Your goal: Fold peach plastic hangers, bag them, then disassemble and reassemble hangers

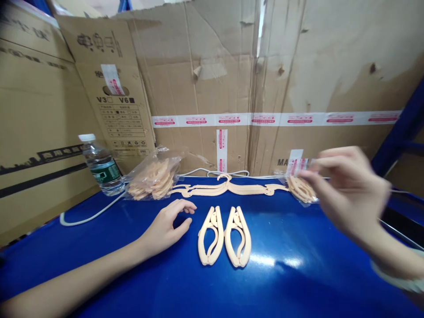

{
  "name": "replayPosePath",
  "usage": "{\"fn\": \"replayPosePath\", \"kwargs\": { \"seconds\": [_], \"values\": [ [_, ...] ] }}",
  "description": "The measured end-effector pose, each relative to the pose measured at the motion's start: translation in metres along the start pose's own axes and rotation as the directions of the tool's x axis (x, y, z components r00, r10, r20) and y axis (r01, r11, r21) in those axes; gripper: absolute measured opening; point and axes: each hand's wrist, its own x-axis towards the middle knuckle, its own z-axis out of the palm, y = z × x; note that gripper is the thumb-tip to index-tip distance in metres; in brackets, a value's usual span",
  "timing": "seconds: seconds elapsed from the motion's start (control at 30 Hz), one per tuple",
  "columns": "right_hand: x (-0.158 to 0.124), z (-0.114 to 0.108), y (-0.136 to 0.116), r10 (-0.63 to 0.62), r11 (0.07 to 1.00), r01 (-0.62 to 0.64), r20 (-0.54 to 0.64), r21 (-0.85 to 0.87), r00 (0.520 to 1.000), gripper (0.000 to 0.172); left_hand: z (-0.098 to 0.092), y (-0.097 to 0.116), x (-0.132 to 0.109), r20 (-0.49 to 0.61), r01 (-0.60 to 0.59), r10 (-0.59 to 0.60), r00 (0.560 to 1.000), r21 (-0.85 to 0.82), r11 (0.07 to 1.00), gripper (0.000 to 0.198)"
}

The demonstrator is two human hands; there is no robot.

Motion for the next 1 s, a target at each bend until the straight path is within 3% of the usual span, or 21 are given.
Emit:
{"fn": "replayPosePath", "kwargs": {
  "seconds": [0.07, 0.1, 0.17, 0.2, 0.27, 0.4, 0.5, 0.57, 0.8, 1.0],
  "values": [
    [0.001, 0.016, 0.011, -0.031, 0.999, 0.028, 0.119, 0.029, 0.992, 0.030, 0.000, -0.001, 0.000, 0.007, 0.002, -0.002, 1.000, 0.010, 1.000, 0.024],
    [-0.001, 0.026, 0.019, -0.041, 0.998, 0.027, 0.247, 0.059, 0.968, 0.035, 0.000, -0.001, 0.000, 0.012, 0.003, -0.003, 1.000, 0.017, 1.000, 0.024],
    [-0.010, 0.046, 0.038, -0.038, 0.995, -0.012, 0.475, 0.101, 0.879, 0.047, 0.000, -0.002, 0.000, 0.025, 0.000, 0.000, 1.000, 0.026, 1.000, 0.024],
    [-0.017, 0.054, 0.047, -0.038, 0.996, -0.014, 0.534, 0.093, 0.844, 0.048, 0.000, -0.002, 0.000, 0.033, -0.003, 0.002, 0.999, 0.028, 1.000, 0.024],
    [-0.030, 0.066, 0.060, -0.013, 0.999, -0.014, 0.625, 0.039, 0.780, 0.046, 0.000, -0.002, 0.001, 0.047, -0.006, 0.004, 0.999, 0.032, 0.999, 0.023],
    [-0.047, 0.070, 0.069, -0.019, 0.991, 0.114, 0.754, -0.074, 0.657, 0.055, 0.000, -0.001, 0.001, 0.058, -0.001, -0.001, 0.998, 0.036, 0.999, 0.023],
    [-0.050, 0.068, 0.067, -0.006, 0.979, 0.166, 0.801, -0.116, 0.599, 0.057, -0.001, -0.001, 0.001, 0.067, 0.009, -0.011, 0.998, 0.031, 0.999, 0.022],
    [-0.049, 0.067, 0.065, -0.036, 0.977, 0.192, 0.806, -0.097, 0.590, 0.053, -0.001, -0.001, 0.001, 0.066, 0.019, -0.020, 0.998, 0.023, 1.000, 0.021],
    [-0.048, 0.067, 0.064, -0.204, 0.951, 0.309, 0.726, -0.013, 0.657, 0.039, -0.005, 0.008, 0.001, 0.057, 0.028, -0.027, 0.998, -0.014, 1.000, 0.020],
    [-0.046, 0.064, 0.056, -0.208, 0.969, 0.240, 0.727, 0.061, 0.654, 0.031, -0.005, 0.011, 0.001, 0.062, 0.026, -0.024, 0.998, -0.027, 0.999, 0.020]
  ]
}}
